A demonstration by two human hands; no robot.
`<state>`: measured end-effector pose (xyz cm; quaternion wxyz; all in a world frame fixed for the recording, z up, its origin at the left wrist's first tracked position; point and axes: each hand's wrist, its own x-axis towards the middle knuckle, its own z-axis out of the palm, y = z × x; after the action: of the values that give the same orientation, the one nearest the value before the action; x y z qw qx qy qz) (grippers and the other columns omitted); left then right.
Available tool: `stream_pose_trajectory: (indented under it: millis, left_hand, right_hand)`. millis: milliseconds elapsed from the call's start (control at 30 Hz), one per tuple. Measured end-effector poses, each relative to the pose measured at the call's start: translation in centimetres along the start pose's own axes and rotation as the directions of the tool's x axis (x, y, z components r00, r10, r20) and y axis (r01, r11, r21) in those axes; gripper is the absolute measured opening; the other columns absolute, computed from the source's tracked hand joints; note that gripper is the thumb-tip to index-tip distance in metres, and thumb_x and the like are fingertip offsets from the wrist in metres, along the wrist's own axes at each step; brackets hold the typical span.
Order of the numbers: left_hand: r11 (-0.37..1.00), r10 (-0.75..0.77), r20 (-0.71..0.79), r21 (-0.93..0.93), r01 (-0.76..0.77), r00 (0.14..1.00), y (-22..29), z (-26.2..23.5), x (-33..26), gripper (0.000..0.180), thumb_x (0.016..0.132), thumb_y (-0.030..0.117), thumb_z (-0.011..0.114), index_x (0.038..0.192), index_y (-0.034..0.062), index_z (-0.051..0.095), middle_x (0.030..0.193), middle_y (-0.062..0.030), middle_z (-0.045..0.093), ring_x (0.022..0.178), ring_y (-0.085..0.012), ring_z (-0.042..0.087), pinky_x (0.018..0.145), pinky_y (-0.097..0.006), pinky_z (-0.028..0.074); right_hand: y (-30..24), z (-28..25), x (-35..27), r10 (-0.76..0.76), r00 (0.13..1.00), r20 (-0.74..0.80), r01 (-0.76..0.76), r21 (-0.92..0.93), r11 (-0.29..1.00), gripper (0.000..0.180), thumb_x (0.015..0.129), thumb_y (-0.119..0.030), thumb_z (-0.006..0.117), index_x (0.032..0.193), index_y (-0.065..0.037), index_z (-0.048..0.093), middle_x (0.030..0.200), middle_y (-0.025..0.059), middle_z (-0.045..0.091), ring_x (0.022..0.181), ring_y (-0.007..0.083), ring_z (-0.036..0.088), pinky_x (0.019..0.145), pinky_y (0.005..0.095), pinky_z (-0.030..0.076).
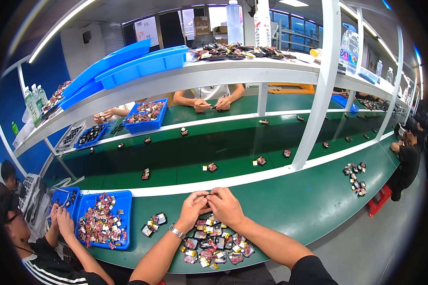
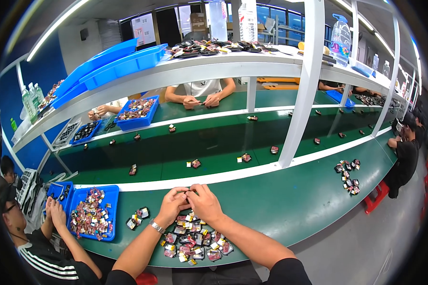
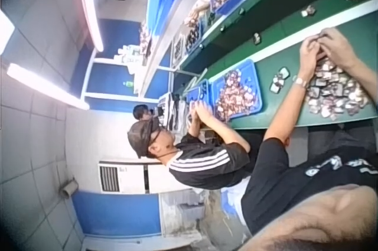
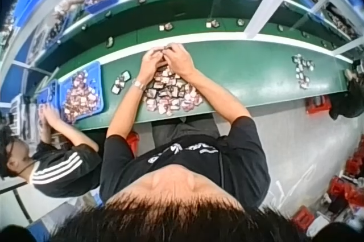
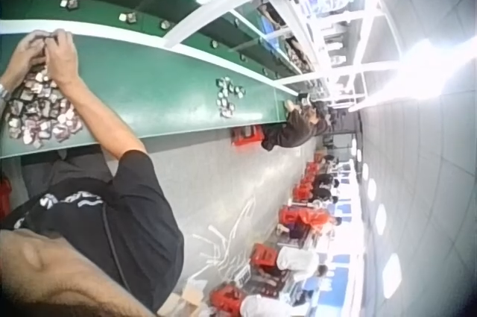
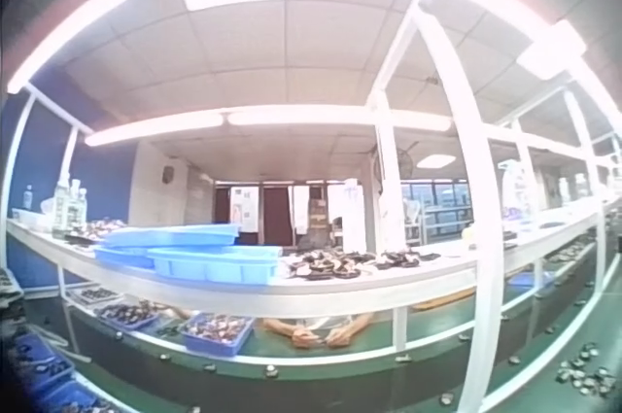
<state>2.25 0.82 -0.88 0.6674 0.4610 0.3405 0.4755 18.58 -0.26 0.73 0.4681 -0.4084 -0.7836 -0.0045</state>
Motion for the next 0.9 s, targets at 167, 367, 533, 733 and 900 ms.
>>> stream_pose_trajectory:
  millis: [167,367,533,733,900]
  left_hand:
    - [0.996,0.069,-0.102,0.059,-0.063,0.992,0.0,0.3,0.0,0.019,0.096,0.003,0.052,0.114,-0.0017,0.053,0.103,-0.0116,0.065,0.092,-0.017,0.066,0.077,-0.031,0.059]
    - [0.929,0.208,-0.083,0.33,-0.17,0.975,-1.5,-0.2,0.3,0.015,0.096,0.003,0.053,0.11,-0.0021,0.055,0.099,-0.0088,0.066,0.089,-0.0115,0.064,0.065,-0.023,0.054]
    - [0.963,0.182,-0.101,0.217,-0.157,0.978,-0.6,0.6,0.1,0.028,0.095,0.003,0.053,0.122,-0.0012,0.048,0.109,-0.0136,0.064,0.093,-0.0162,0.065,0.075,-0.029,0.057]
    - [0.951,0.168,-0.074,0.274,-0.142,0.983,-0.7,-1.0,0.6,0.025,0.094,0.002,0.051,0.119,-0.003,0.05,0.115,-0.0152,0.062,0.096,-0.0207,0.065,0.079,-0.03,0.056]
    - [0.93,0.173,-0.05,0.337,-0.147,0.984,-0.8,-1.9,0.3,0.02,0.093,0.0,0.052,0.112,-0.0038,0.058,0.11,-0.012,0.065,0.093,-0.0168,0.065,0.078,-0.028,0.054]
  right_hand:
    - [-0.1,-0.5,0.2,0.129,0.991,0.027,-0.132,0.24,0.962,0.016,0.079,-0.005,0.068,0.094,-0.003,0.064,0.099,0.0082,0.06,0.082,0.0219,0.063,0.068,0.0318,0.054]
    - [0.4,0.4,0.0,0.338,0.924,0.18,-0.383,0.426,0.82,0.019,0.084,-0.005,0.065,0.102,-0.001,0.064,0.092,0.0109,0.064,0.067,0.0181,0.065,0.063,0.0293,0.053]
    - [2.4,0.7,0.5,0.34,0.922,0.183,-0.386,0.43,0.816,0.017,0.083,-0.007,0.067,0.099,-0.001,0.067,0.092,0.0109,0.067,0.07,0.0169,0.067,0.064,0.0279,0.054]
    - [15.2,-0.5,4.5,0.671,0.736,-0.092,-0.646,0.2,0.737,0.016,0.08,-0.011,0.071,0.092,0.0,0.069,0.082,0.0131,0.071,0.074,0.0242,0.069,0.069,0.0336,0.054]
    - [17.6,-2.0,4.2,0.376,0.884,-0.276,-0.446,-0.264,0.855,0.024,0.074,-0.014,0.072,0.097,-0.006,0.069,0.099,0.0136,0.064,0.097,0.032,0.058,0.086,0.0412,0.047]
